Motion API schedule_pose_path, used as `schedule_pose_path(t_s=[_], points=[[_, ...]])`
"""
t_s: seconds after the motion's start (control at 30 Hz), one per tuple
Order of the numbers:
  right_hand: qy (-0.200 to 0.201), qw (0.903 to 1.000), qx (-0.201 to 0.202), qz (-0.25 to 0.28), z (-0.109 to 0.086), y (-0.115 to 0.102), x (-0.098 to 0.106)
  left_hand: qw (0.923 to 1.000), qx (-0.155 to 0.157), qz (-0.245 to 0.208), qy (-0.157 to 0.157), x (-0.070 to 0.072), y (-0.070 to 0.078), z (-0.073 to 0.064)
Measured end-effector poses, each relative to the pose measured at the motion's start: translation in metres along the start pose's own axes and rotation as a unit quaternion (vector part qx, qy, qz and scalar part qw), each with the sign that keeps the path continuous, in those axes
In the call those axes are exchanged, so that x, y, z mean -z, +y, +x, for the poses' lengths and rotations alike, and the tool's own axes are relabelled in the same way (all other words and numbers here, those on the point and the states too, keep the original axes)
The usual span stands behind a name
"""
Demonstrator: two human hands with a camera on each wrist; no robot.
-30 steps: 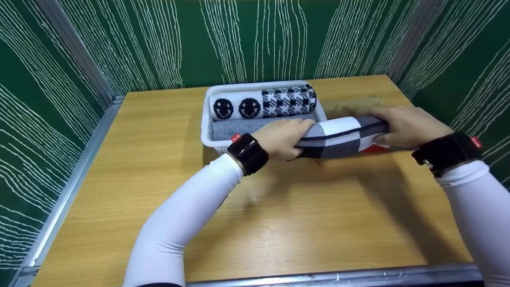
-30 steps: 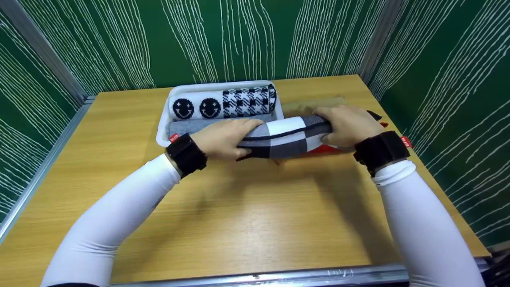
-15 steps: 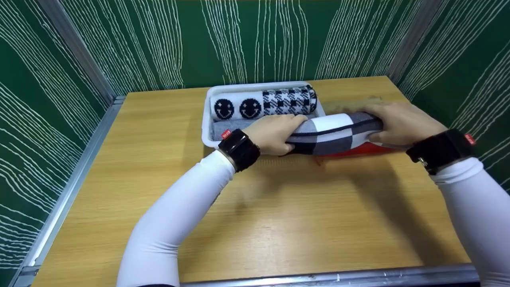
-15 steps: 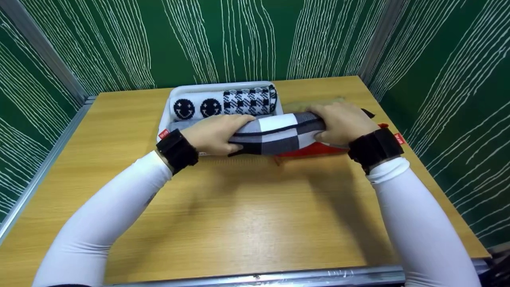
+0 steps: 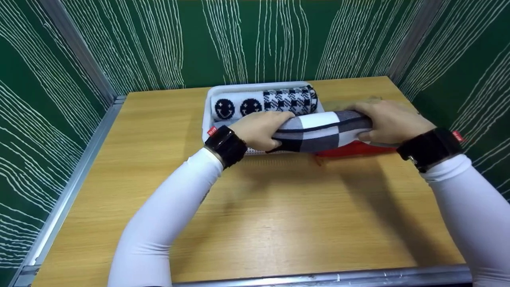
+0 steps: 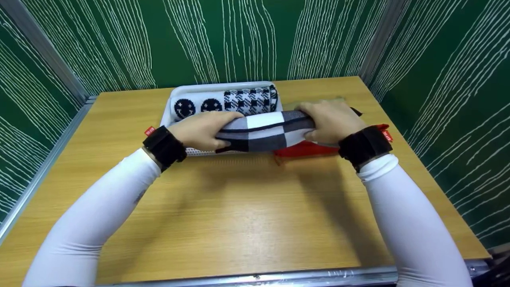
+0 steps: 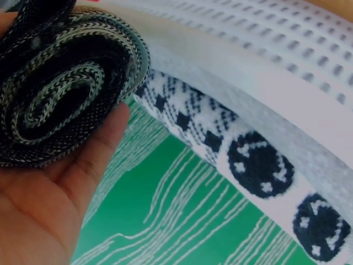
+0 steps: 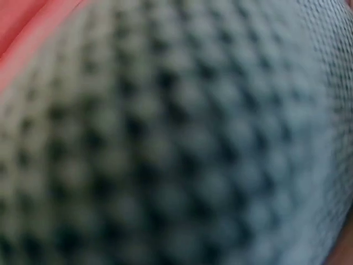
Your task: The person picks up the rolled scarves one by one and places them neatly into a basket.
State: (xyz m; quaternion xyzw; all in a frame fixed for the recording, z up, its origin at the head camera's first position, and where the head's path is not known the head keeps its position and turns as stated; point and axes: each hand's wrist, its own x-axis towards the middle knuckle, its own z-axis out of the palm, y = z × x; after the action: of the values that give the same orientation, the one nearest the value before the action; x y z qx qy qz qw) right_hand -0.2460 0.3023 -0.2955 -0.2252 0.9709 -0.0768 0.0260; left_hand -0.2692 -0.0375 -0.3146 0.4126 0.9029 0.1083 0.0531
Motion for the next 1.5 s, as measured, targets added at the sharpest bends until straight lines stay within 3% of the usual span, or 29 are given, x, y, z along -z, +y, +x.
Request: schedule_pose_path(t_s=[0.63,1.1,1.5], points=[[0.003,0.9997,0.023,0.006,0.012,-0.016,-0.003,0.9998,0.004,0.005,0.016,0.004,-0.023,-0.019],[0.026,0.9980,0.058,-0.004,0.022,-0.027,-0.001,0.9992,0.032,0.012,0.021,0.014,-0.031,-0.033],[0.029,0.9984,0.048,-0.003,0.034,-0.035,-0.002,0.9986,0.040,0.009,0.032,0.020,-0.044,-0.039]])
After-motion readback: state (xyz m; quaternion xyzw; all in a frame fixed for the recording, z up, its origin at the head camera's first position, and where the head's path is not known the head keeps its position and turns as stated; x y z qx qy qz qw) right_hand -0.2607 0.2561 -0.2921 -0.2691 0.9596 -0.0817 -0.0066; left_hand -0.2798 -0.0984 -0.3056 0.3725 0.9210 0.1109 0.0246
